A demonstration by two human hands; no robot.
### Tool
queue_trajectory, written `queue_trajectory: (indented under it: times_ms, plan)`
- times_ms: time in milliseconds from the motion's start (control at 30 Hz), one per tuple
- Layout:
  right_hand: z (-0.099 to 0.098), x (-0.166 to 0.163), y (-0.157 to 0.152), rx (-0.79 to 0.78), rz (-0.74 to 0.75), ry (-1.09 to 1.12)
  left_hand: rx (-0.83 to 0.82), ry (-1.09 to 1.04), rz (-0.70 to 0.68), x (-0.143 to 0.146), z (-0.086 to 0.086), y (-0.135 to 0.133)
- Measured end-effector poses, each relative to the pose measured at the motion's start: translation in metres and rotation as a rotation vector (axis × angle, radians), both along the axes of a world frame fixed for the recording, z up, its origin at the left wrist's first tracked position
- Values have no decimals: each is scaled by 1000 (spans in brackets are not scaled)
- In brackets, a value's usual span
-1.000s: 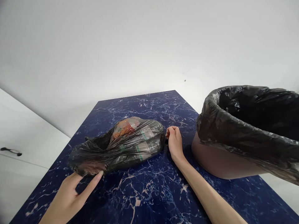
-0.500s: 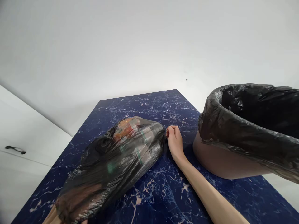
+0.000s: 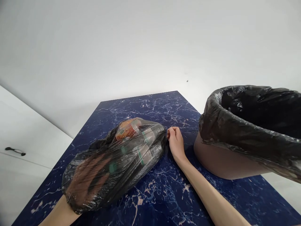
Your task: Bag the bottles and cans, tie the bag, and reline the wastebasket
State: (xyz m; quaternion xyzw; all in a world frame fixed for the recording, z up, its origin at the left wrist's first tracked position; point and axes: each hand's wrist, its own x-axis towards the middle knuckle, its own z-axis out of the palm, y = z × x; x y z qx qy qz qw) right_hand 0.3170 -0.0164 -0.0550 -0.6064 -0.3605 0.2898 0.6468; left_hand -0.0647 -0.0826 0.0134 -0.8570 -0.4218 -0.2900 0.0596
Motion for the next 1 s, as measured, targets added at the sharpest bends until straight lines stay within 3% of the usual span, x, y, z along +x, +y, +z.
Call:
queue_trajectory:
  times_ms: [167,467,667,833,1000]
  plan:
    - [3,-1,-1,-8,33,-36,29,221,-13,5,2,17]
    - [18,-8,-6,10,108,-51,-24,256,-14,13,-3,12]
    - [26,-16,-14,33,236,-22,70,203,-29,9,-2,9]
    - [27,-22,-15,68,336,-25,-3,112,-72,9,9,9]
    - [29,-24,-17,83,380,-9,6,34,-34,4,4,10]
